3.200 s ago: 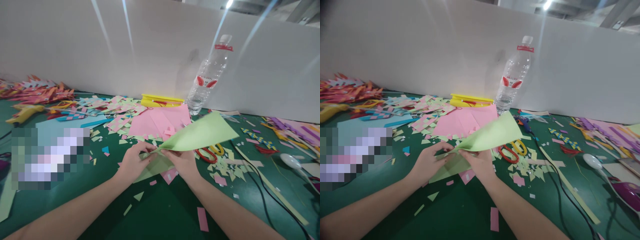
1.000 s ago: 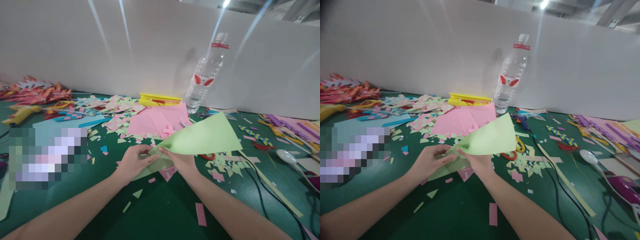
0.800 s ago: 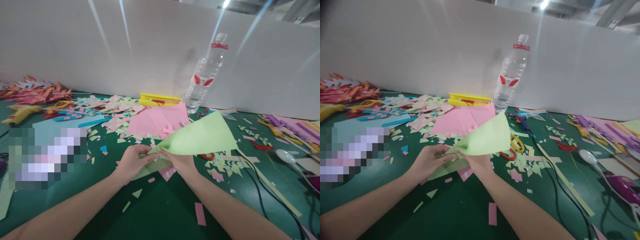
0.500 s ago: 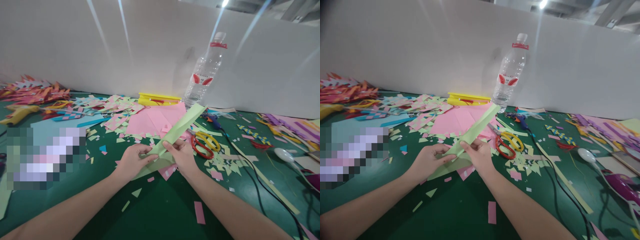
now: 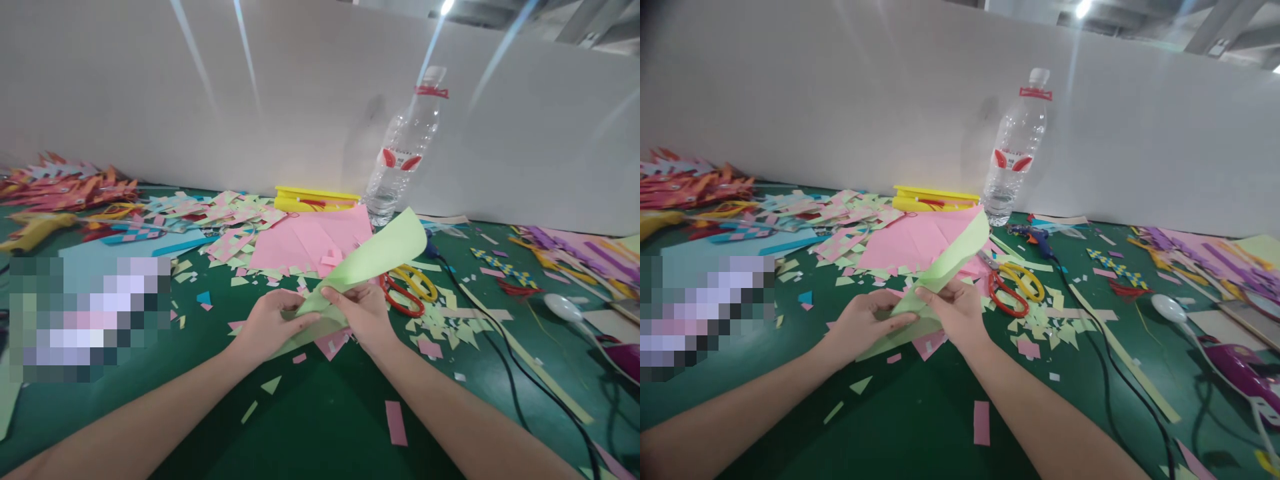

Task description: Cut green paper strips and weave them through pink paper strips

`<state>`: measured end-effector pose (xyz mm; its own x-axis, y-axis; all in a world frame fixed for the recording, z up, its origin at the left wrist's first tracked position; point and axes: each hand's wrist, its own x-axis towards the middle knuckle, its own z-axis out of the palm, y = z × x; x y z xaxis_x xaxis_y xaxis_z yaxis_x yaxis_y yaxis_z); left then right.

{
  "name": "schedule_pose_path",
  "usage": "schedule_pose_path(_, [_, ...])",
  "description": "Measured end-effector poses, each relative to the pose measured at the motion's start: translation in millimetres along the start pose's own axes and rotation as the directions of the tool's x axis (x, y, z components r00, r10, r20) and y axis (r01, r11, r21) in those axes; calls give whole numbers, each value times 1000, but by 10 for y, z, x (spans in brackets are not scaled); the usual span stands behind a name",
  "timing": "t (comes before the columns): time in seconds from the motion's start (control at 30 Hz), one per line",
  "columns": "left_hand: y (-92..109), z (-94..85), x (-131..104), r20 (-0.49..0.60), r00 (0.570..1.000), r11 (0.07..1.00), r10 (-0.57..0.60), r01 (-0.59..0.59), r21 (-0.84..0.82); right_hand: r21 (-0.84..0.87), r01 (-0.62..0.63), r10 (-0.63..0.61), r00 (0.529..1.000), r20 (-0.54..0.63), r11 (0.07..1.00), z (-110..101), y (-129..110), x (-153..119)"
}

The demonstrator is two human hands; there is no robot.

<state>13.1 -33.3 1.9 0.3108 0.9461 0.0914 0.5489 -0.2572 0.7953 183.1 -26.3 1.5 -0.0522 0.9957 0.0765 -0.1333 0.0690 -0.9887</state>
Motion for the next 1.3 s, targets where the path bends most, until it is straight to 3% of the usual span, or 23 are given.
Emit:
schedule_pose_path(0.57, [84,-45,33,83,996,1000,-20,18,24,81,-34,34,999,5,996,-6,49,5])
schedule_pose_path(1.0, [57,-23,5,118,991,992,-68,79,-95,28,-22,22,1000,-4,999,-12,31,-14])
schedule_pose_path(1.2, [76,-1,32,50,997,997,-55,58,-51,4,-24,24,1000,-13,1000,4,38,-22])
schedule_pose_path(1.3, [102,-18,31,95,990,993,-107,112,-49,-9,-24,24,1000,-10,1000,10,39,-28])
